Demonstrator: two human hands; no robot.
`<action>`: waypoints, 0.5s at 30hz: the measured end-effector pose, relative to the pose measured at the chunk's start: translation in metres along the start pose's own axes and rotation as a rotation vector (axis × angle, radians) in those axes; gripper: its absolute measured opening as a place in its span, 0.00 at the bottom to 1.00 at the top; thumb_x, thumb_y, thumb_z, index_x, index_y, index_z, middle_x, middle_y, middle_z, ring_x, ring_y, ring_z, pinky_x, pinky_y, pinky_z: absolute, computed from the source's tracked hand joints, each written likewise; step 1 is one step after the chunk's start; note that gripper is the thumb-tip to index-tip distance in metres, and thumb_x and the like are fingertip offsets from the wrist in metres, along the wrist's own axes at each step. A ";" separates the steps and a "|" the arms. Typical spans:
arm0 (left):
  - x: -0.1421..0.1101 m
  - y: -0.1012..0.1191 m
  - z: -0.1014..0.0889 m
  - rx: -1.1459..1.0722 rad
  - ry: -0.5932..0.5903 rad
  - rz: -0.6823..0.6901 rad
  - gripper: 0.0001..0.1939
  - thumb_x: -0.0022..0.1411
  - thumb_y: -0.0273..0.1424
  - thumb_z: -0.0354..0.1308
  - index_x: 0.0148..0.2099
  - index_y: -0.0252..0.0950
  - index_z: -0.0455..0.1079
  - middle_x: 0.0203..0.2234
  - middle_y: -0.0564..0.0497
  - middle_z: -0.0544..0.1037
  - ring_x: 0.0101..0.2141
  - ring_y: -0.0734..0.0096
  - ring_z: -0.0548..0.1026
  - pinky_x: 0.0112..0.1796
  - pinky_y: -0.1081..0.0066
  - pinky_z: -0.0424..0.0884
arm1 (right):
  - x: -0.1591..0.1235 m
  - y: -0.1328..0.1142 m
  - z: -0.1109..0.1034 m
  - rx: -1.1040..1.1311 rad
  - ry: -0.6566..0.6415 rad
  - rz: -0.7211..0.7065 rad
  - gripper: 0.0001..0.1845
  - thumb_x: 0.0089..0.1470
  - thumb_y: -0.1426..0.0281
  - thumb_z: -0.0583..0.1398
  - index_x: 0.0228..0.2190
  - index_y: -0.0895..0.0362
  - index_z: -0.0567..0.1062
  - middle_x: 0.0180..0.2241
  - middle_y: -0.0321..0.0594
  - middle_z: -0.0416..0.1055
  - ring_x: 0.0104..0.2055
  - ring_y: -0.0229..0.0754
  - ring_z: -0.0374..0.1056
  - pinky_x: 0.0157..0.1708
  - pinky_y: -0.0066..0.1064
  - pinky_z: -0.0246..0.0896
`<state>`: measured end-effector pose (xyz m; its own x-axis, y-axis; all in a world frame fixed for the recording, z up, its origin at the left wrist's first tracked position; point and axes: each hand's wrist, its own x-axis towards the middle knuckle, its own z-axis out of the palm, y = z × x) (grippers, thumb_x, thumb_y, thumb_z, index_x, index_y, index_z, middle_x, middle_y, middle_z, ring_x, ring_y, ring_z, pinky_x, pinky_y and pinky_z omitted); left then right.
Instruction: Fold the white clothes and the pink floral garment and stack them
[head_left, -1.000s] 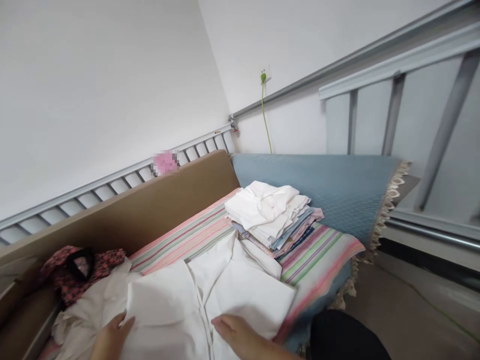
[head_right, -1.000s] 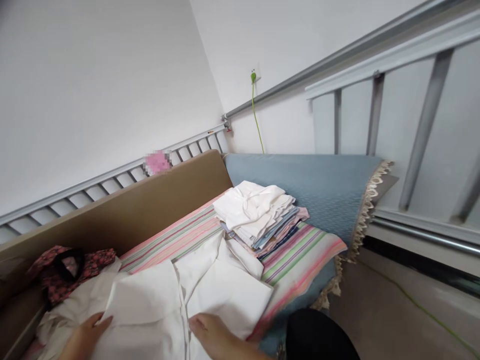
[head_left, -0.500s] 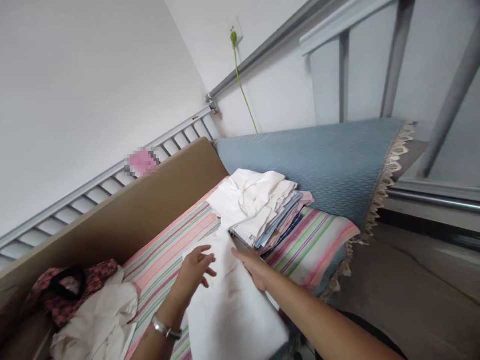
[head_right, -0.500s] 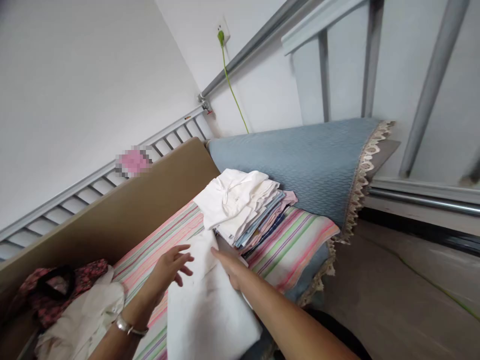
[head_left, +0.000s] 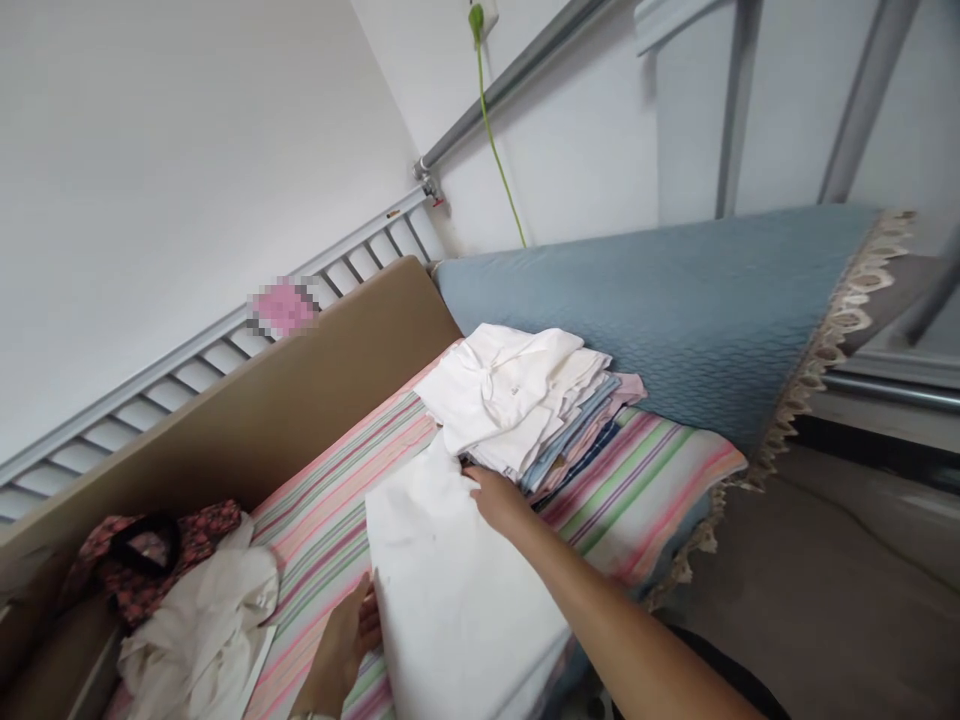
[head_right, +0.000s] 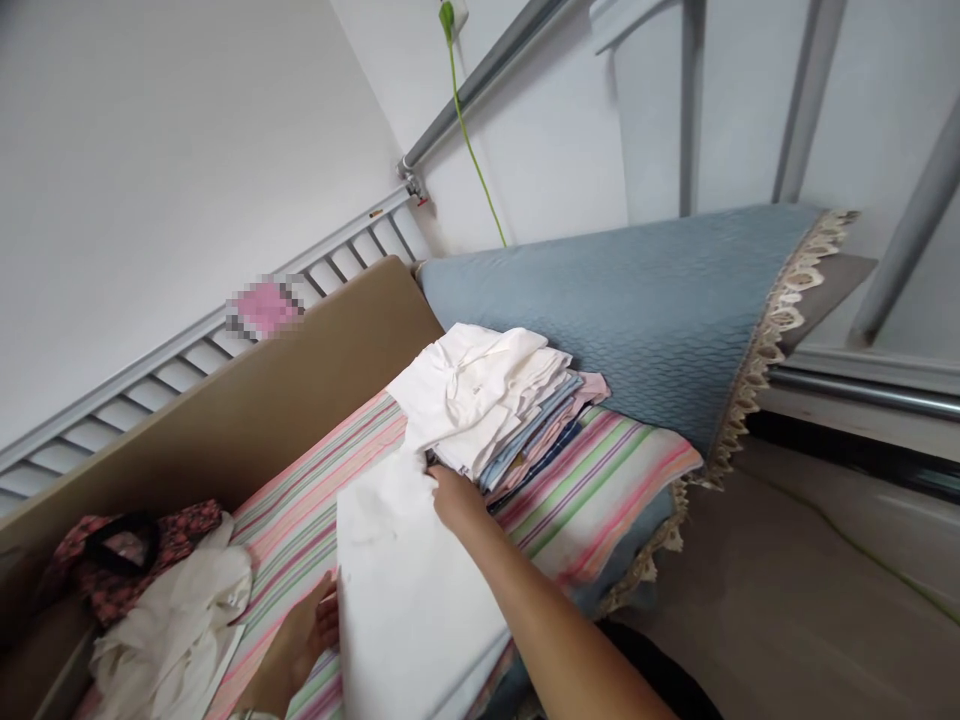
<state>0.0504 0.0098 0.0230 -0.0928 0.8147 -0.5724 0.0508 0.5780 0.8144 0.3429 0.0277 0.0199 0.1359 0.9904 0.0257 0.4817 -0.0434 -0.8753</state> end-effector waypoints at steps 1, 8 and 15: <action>0.003 0.004 0.002 0.025 -0.008 -0.016 0.22 0.51 0.44 0.60 0.40 0.30 0.70 0.28 0.44 0.78 0.30 0.64 0.77 0.32 0.67 0.72 | 0.001 0.003 0.001 -0.028 -0.007 0.035 0.22 0.50 0.77 0.54 0.47 0.56 0.71 0.44 0.46 0.73 0.47 0.47 0.68 0.45 0.35 0.58; 0.021 0.024 0.028 0.042 -0.075 -0.006 0.25 0.45 0.40 0.67 0.43 0.29 0.69 0.33 0.40 0.79 0.30 0.60 0.77 0.32 0.66 0.73 | -0.005 0.010 0.005 -0.235 0.043 0.144 0.24 0.50 0.74 0.56 0.51 0.57 0.67 0.52 0.52 0.66 0.55 0.50 0.61 0.52 0.38 0.52; -0.006 -0.011 -0.007 -0.156 0.139 0.065 0.23 0.48 0.34 0.64 0.47 0.32 0.67 0.33 0.43 0.80 0.34 0.58 0.78 0.36 0.64 0.74 | -0.006 0.006 0.010 -0.301 0.001 0.112 0.29 0.50 0.71 0.57 0.55 0.58 0.61 0.49 0.50 0.70 0.51 0.47 0.65 0.47 0.33 0.56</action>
<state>0.0434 -0.0020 0.0181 -0.2308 0.8293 -0.5088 -0.0923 0.5019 0.8600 0.3364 0.0231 0.0099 0.2038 0.9770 -0.0622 0.6983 -0.1896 -0.6902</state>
